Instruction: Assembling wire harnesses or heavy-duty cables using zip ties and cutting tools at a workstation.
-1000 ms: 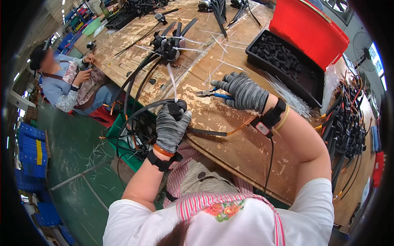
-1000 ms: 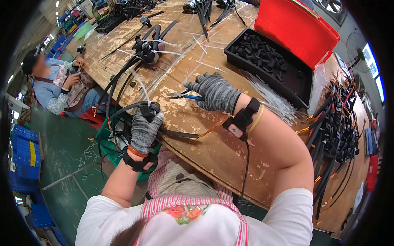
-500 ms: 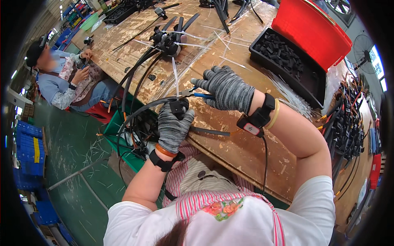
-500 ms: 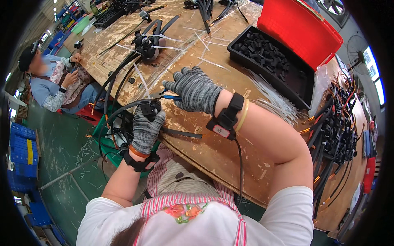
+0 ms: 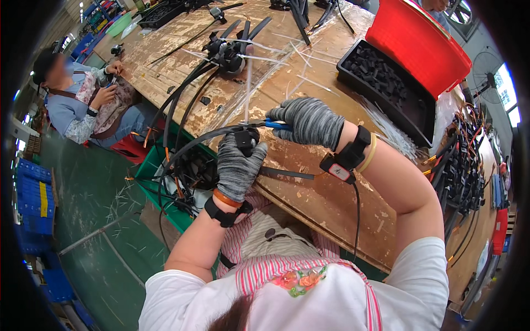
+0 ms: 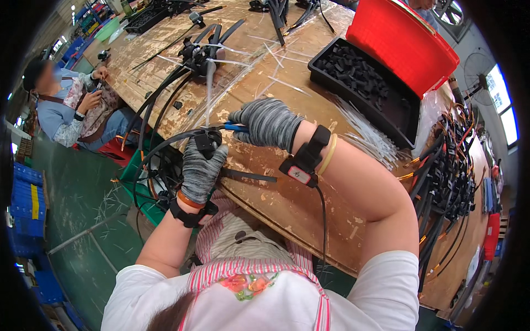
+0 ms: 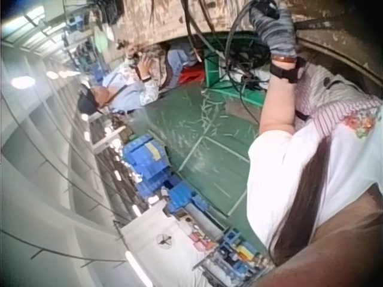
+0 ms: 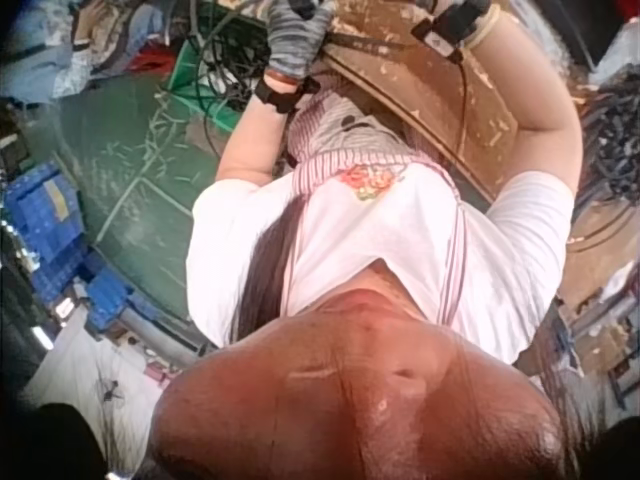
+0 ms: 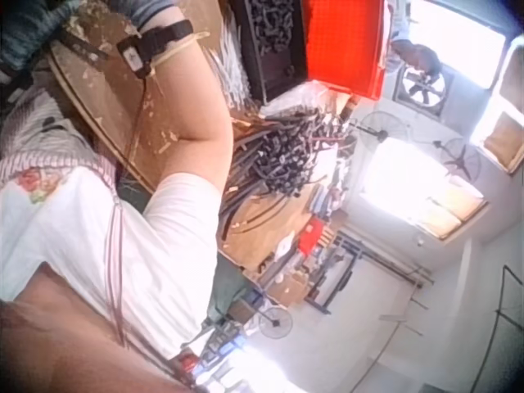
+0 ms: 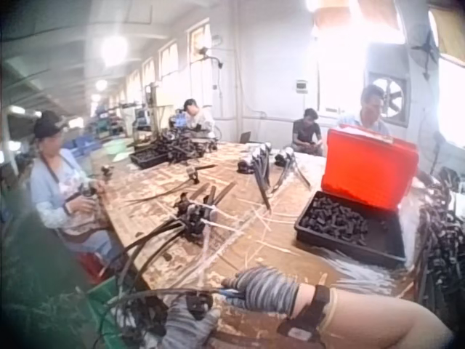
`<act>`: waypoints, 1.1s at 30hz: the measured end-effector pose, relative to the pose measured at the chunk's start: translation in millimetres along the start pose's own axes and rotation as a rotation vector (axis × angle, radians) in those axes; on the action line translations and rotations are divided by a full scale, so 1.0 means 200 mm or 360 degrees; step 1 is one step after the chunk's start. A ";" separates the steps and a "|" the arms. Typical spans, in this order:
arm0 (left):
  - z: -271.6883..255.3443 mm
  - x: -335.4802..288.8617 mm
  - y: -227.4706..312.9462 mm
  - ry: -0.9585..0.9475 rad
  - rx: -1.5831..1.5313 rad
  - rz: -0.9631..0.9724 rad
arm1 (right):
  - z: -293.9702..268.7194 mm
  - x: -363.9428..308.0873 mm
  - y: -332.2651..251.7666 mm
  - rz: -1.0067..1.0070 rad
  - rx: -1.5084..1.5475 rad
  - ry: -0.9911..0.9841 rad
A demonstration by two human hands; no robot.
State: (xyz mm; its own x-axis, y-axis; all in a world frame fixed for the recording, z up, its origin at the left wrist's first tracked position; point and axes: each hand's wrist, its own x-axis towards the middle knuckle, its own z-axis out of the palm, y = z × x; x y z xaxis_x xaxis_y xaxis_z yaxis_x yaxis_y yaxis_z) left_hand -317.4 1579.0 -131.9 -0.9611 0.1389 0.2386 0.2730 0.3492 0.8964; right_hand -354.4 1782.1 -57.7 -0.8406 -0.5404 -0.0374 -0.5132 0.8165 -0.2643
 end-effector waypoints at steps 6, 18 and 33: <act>-0.01 0.00 0.02 -0.0040 0.0079 0.0005 | 0.01 0.01 0.00 0.0023 -0.0132 -0.0013; 0.01 0.03 -0.14 -0.0102 -0.0396 0.0255 | 0.12 -0.12 0.27 0.0506 -0.0400 0.0021; -0.20 0.09 0.14 0.0304 -0.1624 -0.0460 | 0.39 -0.40 0.25 -0.0171 0.2278 0.1114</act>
State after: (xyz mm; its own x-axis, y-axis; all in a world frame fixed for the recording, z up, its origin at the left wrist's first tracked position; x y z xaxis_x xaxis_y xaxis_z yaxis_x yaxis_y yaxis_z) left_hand -327.8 1555.0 -87.8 -0.9984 -0.0028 -0.0567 -0.0435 -0.6046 0.7953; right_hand -299.1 1849.1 -143.7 -0.9299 -0.0557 0.3635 -0.3333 -0.2904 -0.8970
